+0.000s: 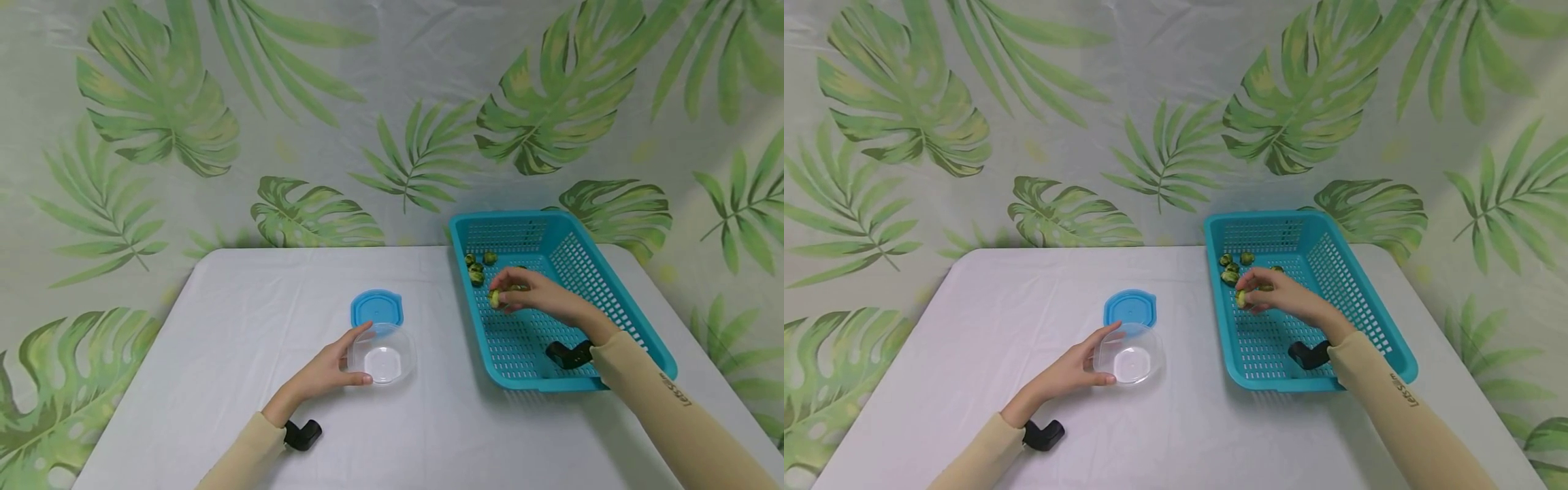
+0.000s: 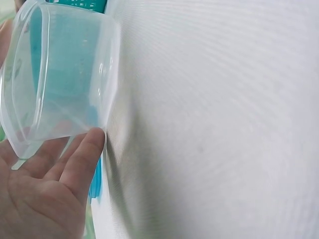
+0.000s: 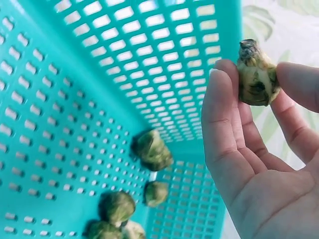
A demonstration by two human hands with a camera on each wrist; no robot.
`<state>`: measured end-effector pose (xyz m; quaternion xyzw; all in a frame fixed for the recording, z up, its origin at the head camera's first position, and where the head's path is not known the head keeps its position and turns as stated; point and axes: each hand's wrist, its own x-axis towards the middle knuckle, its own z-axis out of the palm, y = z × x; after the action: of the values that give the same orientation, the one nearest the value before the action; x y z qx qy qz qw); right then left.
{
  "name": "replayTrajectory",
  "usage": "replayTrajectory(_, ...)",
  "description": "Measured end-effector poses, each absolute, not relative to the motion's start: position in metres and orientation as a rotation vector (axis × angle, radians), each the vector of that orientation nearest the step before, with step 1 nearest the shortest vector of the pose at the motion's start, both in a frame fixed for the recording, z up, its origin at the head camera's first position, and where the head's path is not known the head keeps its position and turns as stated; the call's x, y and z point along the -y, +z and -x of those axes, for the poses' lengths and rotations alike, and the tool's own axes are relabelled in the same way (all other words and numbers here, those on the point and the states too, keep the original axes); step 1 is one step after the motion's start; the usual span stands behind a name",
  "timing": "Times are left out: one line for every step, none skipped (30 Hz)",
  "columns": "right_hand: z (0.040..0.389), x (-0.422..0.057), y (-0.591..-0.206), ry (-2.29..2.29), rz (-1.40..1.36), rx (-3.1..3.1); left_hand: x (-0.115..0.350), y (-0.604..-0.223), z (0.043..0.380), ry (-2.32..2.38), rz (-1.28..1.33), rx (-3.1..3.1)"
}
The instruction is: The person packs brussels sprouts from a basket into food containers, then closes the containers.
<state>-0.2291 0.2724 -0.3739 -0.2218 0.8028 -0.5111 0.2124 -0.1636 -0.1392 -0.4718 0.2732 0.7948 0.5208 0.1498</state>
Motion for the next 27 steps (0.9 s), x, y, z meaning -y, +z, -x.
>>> replayTrajectory(0.228, -0.27, -0.372, -1.425, 0.62, -2.225, 0.139, -0.472, 0.164, 1.498, -0.783, -2.282)
replayTrajectory(0.227, -0.268, -0.37, -1.428, 0.624, -2.222, 0.139, -0.472, 0.164, 1.5, -0.781, -2.28)
replayTrajectory(0.226, -0.266, -0.368, -1.431, 0.63, -2.218, 0.139, -0.473, 0.164, 1.503, -0.78, -2.276)
replayTrajectory(0.225, -0.264, -0.366, -1.433, 0.637, -2.214, 0.139, -0.473, 0.164, 1.508, -0.781, -2.272)
replayTrajectory(0.225, -0.262, -0.365, -1.435, 0.646, -2.208, 0.139, -0.474, 0.164, 1.512, -0.78, -2.269)
replayTrajectory(0.224, -0.26, -0.363, -1.434, 0.657, -2.202, 0.139, -0.474, 0.164, 1.518, -0.778, -2.266)
replayTrajectory(0.223, -0.258, -0.362, -1.43, 0.666, -2.201, 0.139, -0.474, 0.164, 1.522, -0.777, -2.263)
replayTrajectory(0.222, -0.256, -0.36, -1.424, 0.673, -2.203, 0.139, -0.474, 0.164, 1.522, -0.776, -2.261)
replayTrajectory(0.221, -0.253, -0.359, -1.422, 0.684, -2.199, 0.139, -0.474, 0.164, 1.521, -0.777, -2.261)
replayTrajectory(0.221, -0.251, -0.358, -1.418, 0.693, -2.197, 0.139, -0.473, 0.164, 1.521, -0.776, -2.261)
replayTrajectory(0.221, -0.249, -0.358, -1.416, 0.7, -2.193, 0.139, -0.473, 0.163, 1.519, -0.772, -2.262)
replayTrajectory(0.22, -0.247, -0.357, -1.414, 0.706, -2.188, 0.139, -0.472, 0.163, 1.52, -0.77, -2.26)
replayTrajectory(0.219, -0.244, -0.356, -1.411, 0.709, -2.186, 0.139, -0.472, 0.163, 1.518, -0.77, -2.259)
replayTrajectory(0.219, -0.242, -0.356, -1.411, 0.714, -2.177, 0.139, -0.472, 0.163, 1.518, -0.768, -2.258)
replayTrajectory(0.218, -0.24, -0.356, -1.412, 0.723, -2.168, 0.139, -0.472, 0.163, 1.522, -0.768, -2.256)
replayTrajectory(0.218, -0.238, -0.356, -1.409, 0.726, -2.163, 0.138, -0.472, 0.163, 1.524, -0.765, -2.254)
replayTrajectory(0.217, -0.236, -0.356, -1.407, 0.73, -2.157, 0.138, -0.472, 0.162, 1.525, -0.763, -2.252)
replayTrajectory(0.217, -0.233, -0.356, -1.404, 0.734, -2.151, 0.138, -0.471, 0.162, 1.525, -0.761, -2.252)
replayTrajectory(0.216, -0.231, -0.356, -1.399, 0.741, -2.146, 0.138, -0.471, 0.162, 1.525, -0.758, -2.251)
replayTrajectory(0.216, -0.228, -0.356, -1.395, 0.748, -2.142, 0.138, -0.472, 0.162, 1.522, -0.756, -2.253)
replayTrajectory(0.216, -0.226, -0.355, -1.384, 0.754, -2.142, 0.139, -0.472, 0.162, 1.52, -0.754, -2.254)
replayTrajectory(0.215, -0.223, -0.355, -1.378, 0.755, -2.137, 0.139, -0.472, 0.162, 1.518, -0.75, -2.256)
replayTrajectory(0.215, -0.22, -0.355, -1.369, 0.762, -2.134, 0.139, -0.472, 0.162, 1.516, -0.749, -2.259)
replayTrajectory(0.214, -0.217, -0.354, -1.359, 0.768, -2.134, 0.139, -0.472, 0.162, 1.515, -0.747, -2.261)
replayTrajectory(0.214, -0.214, -0.354, -1.35, 0.771, -2.136, 0.139, -0.472, 0.162, 1.516, -0.745, -2.259)
replayTrajectory(0.214, -0.212, -0.354, -1.342, 0.773, -2.137, 0.139, -0.472, 0.162, 1.517, -0.744, -2.26)
replayTrajectory(0.213, -0.209, -0.354, -1.337, 0.771, -2.138, 0.139, -0.472, 0.162, 1.521, -0.741, -2.257)
